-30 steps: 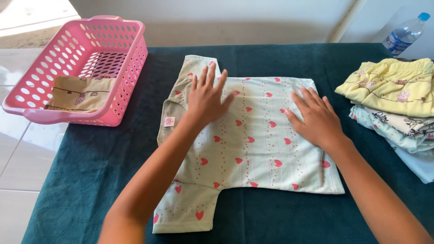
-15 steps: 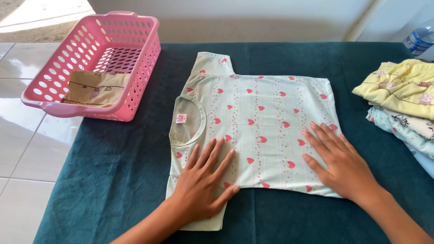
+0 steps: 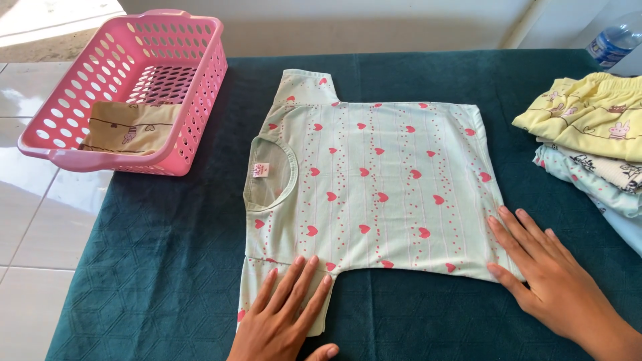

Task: Folding various baby clothes and placing them into a pink plastic basket.

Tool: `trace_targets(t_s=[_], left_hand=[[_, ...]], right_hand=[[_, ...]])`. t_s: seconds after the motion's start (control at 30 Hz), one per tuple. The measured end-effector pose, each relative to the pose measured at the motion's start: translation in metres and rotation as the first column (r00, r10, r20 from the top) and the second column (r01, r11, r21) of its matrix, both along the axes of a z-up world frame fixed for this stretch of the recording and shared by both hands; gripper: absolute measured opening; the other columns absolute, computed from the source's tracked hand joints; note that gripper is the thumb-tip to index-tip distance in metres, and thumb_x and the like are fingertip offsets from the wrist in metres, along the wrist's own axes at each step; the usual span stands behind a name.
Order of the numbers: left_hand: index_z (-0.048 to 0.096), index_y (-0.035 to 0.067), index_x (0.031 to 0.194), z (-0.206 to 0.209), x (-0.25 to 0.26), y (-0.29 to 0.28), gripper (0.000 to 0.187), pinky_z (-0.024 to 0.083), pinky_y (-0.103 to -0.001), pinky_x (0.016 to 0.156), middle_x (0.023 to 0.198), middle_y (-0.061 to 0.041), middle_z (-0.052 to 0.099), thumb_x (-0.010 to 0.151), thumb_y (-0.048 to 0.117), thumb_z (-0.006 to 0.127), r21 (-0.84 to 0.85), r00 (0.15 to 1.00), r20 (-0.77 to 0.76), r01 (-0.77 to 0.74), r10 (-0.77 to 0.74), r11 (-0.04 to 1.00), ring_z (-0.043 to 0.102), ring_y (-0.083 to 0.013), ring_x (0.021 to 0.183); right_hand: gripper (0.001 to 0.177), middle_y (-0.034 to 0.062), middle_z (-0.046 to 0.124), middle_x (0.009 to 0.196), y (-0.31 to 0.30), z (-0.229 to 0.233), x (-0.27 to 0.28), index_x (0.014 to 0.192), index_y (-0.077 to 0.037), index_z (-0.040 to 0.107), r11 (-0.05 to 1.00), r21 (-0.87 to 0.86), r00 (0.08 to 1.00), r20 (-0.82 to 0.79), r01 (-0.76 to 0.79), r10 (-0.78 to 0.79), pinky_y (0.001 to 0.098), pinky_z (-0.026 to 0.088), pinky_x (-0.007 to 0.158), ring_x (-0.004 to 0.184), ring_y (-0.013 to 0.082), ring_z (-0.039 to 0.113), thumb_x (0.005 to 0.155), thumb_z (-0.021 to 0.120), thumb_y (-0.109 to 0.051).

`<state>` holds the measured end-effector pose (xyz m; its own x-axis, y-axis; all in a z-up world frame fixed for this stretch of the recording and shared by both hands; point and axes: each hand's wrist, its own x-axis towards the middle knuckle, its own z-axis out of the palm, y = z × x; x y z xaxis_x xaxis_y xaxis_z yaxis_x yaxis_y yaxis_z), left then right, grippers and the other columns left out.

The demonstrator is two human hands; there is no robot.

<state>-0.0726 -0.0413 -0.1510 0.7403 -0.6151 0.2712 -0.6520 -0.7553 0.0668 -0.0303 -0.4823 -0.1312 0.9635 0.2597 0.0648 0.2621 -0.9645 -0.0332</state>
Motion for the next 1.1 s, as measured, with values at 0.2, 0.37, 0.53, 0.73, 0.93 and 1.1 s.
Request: trace_targets(t_s=[0.2, 0.37, 0.53, 0.73, 0.93, 1.1], left_hand=[[0.046, 0.017, 0.151, -0.033, -0.029, 0.006, 0.084, 0.028, -0.052, 0.114, 0.153, -0.012, 0.047, 0.093, 0.078, 0.038, -0.095, 0.989, 0.128, -0.065, 0.077, 0.993, 0.040, -0.0303, 0.144], [0.061, 0.026, 0.137, -0.043, -0.040, 0.022, 0.046, 0.044, -0.049, 0.108, 0.146, -0.004, 0.061, 0.091, 0.036, 0.064, 0.005, 0.974, 0.172, -0.148, 0.145, 0.989, 0.054, -0.0219, 0.138], [0.062, 0.021, 0.135, 0.026, -0.004, 0.018, 0.046, 0.047, -0.047, 0.111, 0.145, -0.007, 0.060, 0.098, 0.049, 0.065, -0.326, 0.998, -0.027, -0.068, 0.063, 0.943, 0.055, -0.0232, 0.138], [0.059, 0.012, 0.140, 0.044, 0.020, 0.012, 0.065, 0.031, -0.060, 0.109, 0.149, -0.023, 0.047, 0.085, 0.045, 0.066, -0.193, 0.986, -0.044, -0.168, 0.163, 0.967, 0.041, -0.0419, 0.141], [0.068, 0.010, 0.122, 0.064, 0.064, 0.014, 0.048, 0.042, -0.052, 0.101, 0.127, -0.015, 0.064, 0.085, 0.041, 0.072, -0.204, 0.994, -0.007, -0.108, 0.109, 0.973, 0.060, -0.0333, 0.117], [0.075, 0.007, 0.110, 0.057, 0.161, -0.006, 0.033, 0.052, -0.047, 0.096, 0.123, -0.016, 0.069, 0.091, 0.034, 0.073, -0.276, 0.980, 0.163, -0.062, 0.111, 0.959, 0.066, -0.0368, 0.111]], right_hand=[[0.083, 0.0071, 0.028, 0.166, -0.012, -0.008, -0.024, 0.159, -0.025, 0.031, 0.999, -0.031, 1.000, -0.009, 0.019, -0.020, 0.0522, 0.022, 0.114, 0.149, 0.0274, 0.021, 0.085, 0.044, -0.060], [0.043, 0.0066, 0.047, 0.159, -0.013, 0.009, -0.028, 0.112, -0.025, 0.062, 0.990, -0.143, 0.974, 0.221, -0.004, 0.036, 0.0534, 0.029, 0.123, 0.161, 0.0285, 0.029, 0.085, 0.052, -0.058], [0.042, 0.0055, 0.059, 0.146, 0.019, 0.026, -0.017, 0.115, -0.017, 0.068, 0.979, 0.154, 0.975, 0.153, 0.136, -0.160, 0.0449, 0.040, 0.118, 0.146, 0.0233, 0.047, 0.090, 0.058, -0.048], [0.044, 0.0082, 0.066, 0.138, 0.022, 0.021, 0.011, 0.125, -0.013, 0.073, 0.997, 0.045, 0.959, 0.280, -0.066, 0.051, 0.0449, 0.047, 0.106, 0.135, 0.0285, 0.056, 0.088, 0.065, -0.035], [0.022, 0.0060, 0.077, 0.103, 0.000, 0.013, 0.087, 0.099, -0.008, 0.075, 0.917, 0.353, 0.944, 0.192, 0.187, -0.267, 0.0329, 0.058, 0.079, 0.089, 0.0199, 0.074, 0.099, 0.071, -0.029], [0.030, 0.0100, 0.075, 0.089, -0.009, -0.025, 0.194, 0.102, -0.003, 0.073, 0.776, 0.609, 0.866, 0.287, 0.165, -0.409, 0.0362, 0.058, 0.075, 0.081, 0.0218, 0.074, 0.103, 0.076, -0.032]])
